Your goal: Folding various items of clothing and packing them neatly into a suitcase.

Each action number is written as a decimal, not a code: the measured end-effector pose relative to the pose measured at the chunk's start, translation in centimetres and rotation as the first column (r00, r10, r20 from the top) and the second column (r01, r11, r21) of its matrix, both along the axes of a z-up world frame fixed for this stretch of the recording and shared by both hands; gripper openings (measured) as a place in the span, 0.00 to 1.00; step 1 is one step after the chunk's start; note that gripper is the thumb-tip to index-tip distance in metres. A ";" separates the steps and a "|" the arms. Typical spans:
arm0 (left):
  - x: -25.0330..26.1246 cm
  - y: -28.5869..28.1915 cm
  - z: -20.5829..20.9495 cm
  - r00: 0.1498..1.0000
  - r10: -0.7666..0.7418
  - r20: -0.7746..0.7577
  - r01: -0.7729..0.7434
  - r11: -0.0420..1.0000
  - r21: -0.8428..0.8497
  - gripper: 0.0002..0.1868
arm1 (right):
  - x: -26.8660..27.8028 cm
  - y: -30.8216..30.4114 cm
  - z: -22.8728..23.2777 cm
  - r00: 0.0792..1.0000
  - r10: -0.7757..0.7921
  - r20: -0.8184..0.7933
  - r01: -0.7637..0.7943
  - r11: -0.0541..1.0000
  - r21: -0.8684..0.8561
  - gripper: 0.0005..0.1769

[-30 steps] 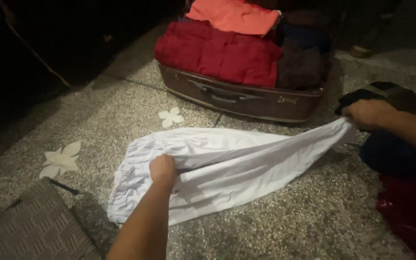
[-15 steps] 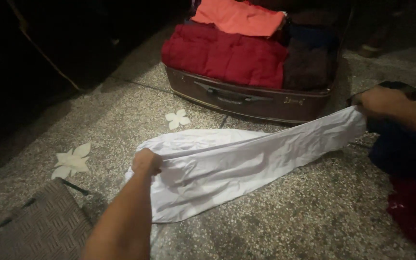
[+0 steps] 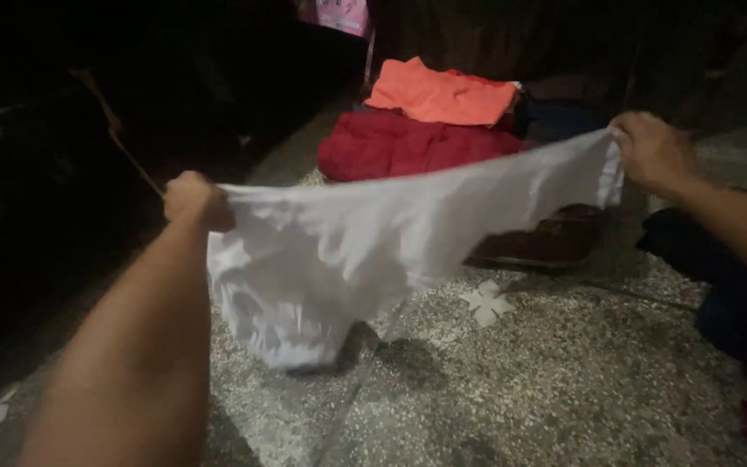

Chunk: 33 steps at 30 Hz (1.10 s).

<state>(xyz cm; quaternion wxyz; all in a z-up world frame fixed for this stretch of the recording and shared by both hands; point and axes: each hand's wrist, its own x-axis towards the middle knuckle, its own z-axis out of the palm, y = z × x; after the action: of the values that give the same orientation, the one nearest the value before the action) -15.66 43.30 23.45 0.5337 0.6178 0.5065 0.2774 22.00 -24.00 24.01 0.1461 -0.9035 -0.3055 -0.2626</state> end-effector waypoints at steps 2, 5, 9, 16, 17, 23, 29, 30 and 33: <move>-1.2 0.1 2.3 0.997 0.003 0.084 0.004 0.997 -0.081 0.09 | 1.1 1.2 1.4 0.999 0.027 0.031 -0.029 0.999 0.042 0.17; -3.5 -1.9 5.0 0.979 0.009 0.202 0.033 0.979 -0.203 0.09 | -1.4 2.8 3.7 0.989 0.071 -0.129 -0.045 0.979 0.196 0.18; -6.5 -9.2 6.4 0.913 0.286 0.289 -0.304 0.953 0.016 0.09 | -5.6 5.0 5.3 0.840 0.343 -0.421 -0.157 0.895 0.417 0.19; -10.0 -4.7 3.6 0.914 0.325 0.242 -0.375 0.904 0.203 0.08 | -9.3 8.4 7.8 0.855 0.241 -0.458 -0.095 0.943 0.319 0.17; -10.8 -4.6 3.7 0.930 0.340 0.139 -0.362 0.789 0.496 0.08 | -9.4 8.6 7.6 0.915 0.200 -0.351 -0.143 0.973 0.183 0.17; -12.8 1.6 1.0 0.869 0.493 -0.030 -0.265 0.516 0.814 0.09 | -8.3 11.5 6.5 0.932 0.344 -0.118 -0.339 0.939 0.063 0.20; -10.6 3.9 1.2 0.869 0.433 0.240 -0.471 0.575 0.669 0.13 | -10.1 13.1 8.0 0.936 0.321 -0.144 -0.310 0.946 0.098 0.16; -10.0 4.1 1.4 0.850 0.411 0.329 -0.522 0.578 0.628 0.14 | -10.7 13.5 8.9 0.943 0.260 -0.209 -0.216 0.953 0.213 0.17; -12.1 3.7 0.6 0.848 0.432 0.309 -0.527 0.612 0.590 0.15 | -0.6 13.0 5.5 0.850 0.413 -0.328 -0.330 0.901 0.281 0.17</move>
<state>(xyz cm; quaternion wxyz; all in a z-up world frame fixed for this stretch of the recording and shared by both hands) -27.73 47.01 24.08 0.2219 0.5854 0.4855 0.6103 21.36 -10.99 29.48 0.3469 -0.8392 -0.4109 -0.0804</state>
